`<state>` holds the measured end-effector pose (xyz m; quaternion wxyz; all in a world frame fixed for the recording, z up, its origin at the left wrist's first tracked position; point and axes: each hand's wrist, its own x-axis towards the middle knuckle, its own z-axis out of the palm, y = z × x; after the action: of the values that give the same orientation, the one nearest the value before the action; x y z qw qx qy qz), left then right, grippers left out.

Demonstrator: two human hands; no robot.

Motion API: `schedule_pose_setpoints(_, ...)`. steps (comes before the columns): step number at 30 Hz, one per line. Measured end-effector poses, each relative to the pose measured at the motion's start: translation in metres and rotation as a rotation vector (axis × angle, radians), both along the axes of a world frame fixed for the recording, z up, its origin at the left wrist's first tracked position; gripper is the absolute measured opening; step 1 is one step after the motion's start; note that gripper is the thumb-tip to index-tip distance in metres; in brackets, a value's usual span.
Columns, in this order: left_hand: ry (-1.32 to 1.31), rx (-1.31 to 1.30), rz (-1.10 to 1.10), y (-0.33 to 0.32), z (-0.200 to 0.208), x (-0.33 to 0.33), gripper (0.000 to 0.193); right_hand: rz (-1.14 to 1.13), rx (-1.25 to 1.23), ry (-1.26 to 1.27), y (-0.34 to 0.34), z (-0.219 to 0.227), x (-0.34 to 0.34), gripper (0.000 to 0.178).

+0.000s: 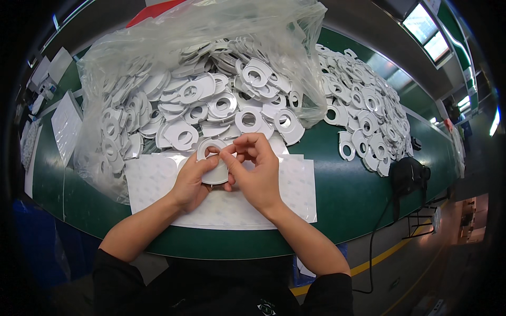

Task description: Applying circular adhesive gaskets to light fixture housing components on an assembly line.

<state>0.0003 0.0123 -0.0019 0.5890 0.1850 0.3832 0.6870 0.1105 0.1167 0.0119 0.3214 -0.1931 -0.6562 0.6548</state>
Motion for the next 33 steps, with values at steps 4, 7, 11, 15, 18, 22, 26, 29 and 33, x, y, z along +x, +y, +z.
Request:
schedule_pose_setpoints(4, -0.02, -0.026, 0.024, 0.0, 0.003, 0.003, 0.023, -0.098, 0.431, 0.0, 0.006, -0.01, 0.004, 0.027)
schedule_pose_setpoints(7, -0.024, -0.029, 0.025, -0.001, 0.0, 0.002, 0.025, -0.134, 0.931, -0.06, 0.015, -0.005, 0.009, 0.032)
schedule_pose_setpoints(11, -0.044, -0.054, 0.063, -0.001, -0.002, 0.005, 0.029, -0.244, 1.186, 0.024, 0.013, -0.001, 0.005, 0.033)
schedule_pose_setpoints(15, -0.018, -0.02, 0.01, -0.003, -0.006, 0.001, 0.032, -0.41, 1.057, -0.057, 0.012, 0.012, 0.001, 0.026)
schedule_pose_setpoints(18, 0.002, 0.037, -0.02, -0.001, -0.007, 0.003, 0.035, -0.206, 0.461, -0.167, 0.013, 0.004, 0.006, 0.02)
schedule_pose_setpoints(22, 0.029, 0.049, -0.034, -0.001, -0.001, 0.004, 0.038, 0.007, -0.081, -0.16, 0.009, 0.016, 0.003, 0.019)
schedule_pose_setpoints(26, 0.039, 0.06, -0.051, 0.0, -0.002, 0.006, 0.043, 0.012, -0.082, -0.201, 0.009, 0.018, 0.005, 0.018)
schedule_pose_setpoints(29, 0.05, 0.051, -0.057, -0.001, -0.002, 0.006, 0.045, -0.022, -0.048, -0.193, 0.007, 0.015, 0.003, 0.016)
schedule_pose_setpoints(33, 0.096, 0.044, -0.104, 0.0, 0.0, 0.006, 0.047, -0.098, 0.074, -0.255, 0.01, 0.007, 0.004, 0.014)
